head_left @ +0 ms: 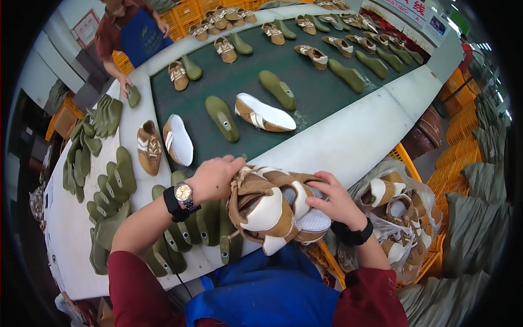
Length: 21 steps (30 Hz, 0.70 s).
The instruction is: Organizing shoe molds and inspecting finished shoes on a factory production line.
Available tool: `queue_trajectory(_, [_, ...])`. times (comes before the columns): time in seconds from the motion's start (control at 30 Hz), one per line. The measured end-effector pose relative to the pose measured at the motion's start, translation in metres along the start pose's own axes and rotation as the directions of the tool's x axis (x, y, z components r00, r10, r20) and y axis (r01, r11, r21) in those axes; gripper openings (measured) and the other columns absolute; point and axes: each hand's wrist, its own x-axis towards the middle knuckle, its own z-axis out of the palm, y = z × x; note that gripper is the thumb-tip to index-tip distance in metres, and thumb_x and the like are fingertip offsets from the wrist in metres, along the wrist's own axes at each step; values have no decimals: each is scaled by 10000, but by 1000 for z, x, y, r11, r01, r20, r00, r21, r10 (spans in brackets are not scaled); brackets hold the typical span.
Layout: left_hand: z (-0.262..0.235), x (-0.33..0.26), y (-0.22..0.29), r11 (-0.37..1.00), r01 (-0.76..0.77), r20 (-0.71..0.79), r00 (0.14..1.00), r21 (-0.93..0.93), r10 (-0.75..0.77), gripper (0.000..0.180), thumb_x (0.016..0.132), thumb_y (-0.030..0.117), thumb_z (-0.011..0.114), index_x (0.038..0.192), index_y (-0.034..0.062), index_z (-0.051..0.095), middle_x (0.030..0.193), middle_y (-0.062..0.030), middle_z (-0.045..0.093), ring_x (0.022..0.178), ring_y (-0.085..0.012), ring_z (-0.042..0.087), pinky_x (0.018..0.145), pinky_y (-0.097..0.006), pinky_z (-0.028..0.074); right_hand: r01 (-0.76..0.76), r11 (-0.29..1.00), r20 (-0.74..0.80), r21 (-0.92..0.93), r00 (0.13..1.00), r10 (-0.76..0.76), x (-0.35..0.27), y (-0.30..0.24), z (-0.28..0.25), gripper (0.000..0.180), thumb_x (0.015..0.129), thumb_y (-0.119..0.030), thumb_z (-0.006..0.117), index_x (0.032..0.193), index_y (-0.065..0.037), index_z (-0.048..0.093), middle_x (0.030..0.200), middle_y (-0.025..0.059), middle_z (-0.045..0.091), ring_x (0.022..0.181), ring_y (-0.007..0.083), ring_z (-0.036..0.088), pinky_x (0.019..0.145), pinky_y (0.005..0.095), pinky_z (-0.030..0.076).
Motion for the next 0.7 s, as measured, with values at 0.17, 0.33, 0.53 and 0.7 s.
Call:
queue_trajectory(0.17, [-1,-11,-11,994,28,-321,947,103,6,285,755,179,628,983,80,488,930,-130,540,857,-342,567,685,-416,480,-294,954,-51,-60,955,291,-17,19,1,308,778,-233,682,978,-3,641,1079,124,555,895,237,576,779,298,461])
queue_trajectory(0.33, [-21,-11,-4,973,8,-548,827,229,122,314,691,62,641,975,49,510,950,-104,541,925,-314,539,757,-388,472,-233,967,-119,-102,968,221,-17,26,6,247,808,-171,643,968,16,633,1016,124,577,849,238,577,762,296,463])
queue_trajectory(0.53, [-49,59,3,984,-65,-636,756,166,157,300,677,76,645,944,80,509,887,-108,550,854,-316,553,715,-405,481,-101,987,-149,-125,985,82,-20,23,3,296,798,-167,641,1029,15,607,1041,169,585,918,324,590,798,345,470])
queue_trajectory(0.7, [0,137,40,981,-82,-343,929,178,140,201,764,86,553,960,56,522,920,-144,560,880,-326,582,712,-415,510,-48,962,-64,-270,997,32,-35,-21,-28,299,775,-142,670,1033,-4,608,1041,176,610,944,322,599,804,361,477])
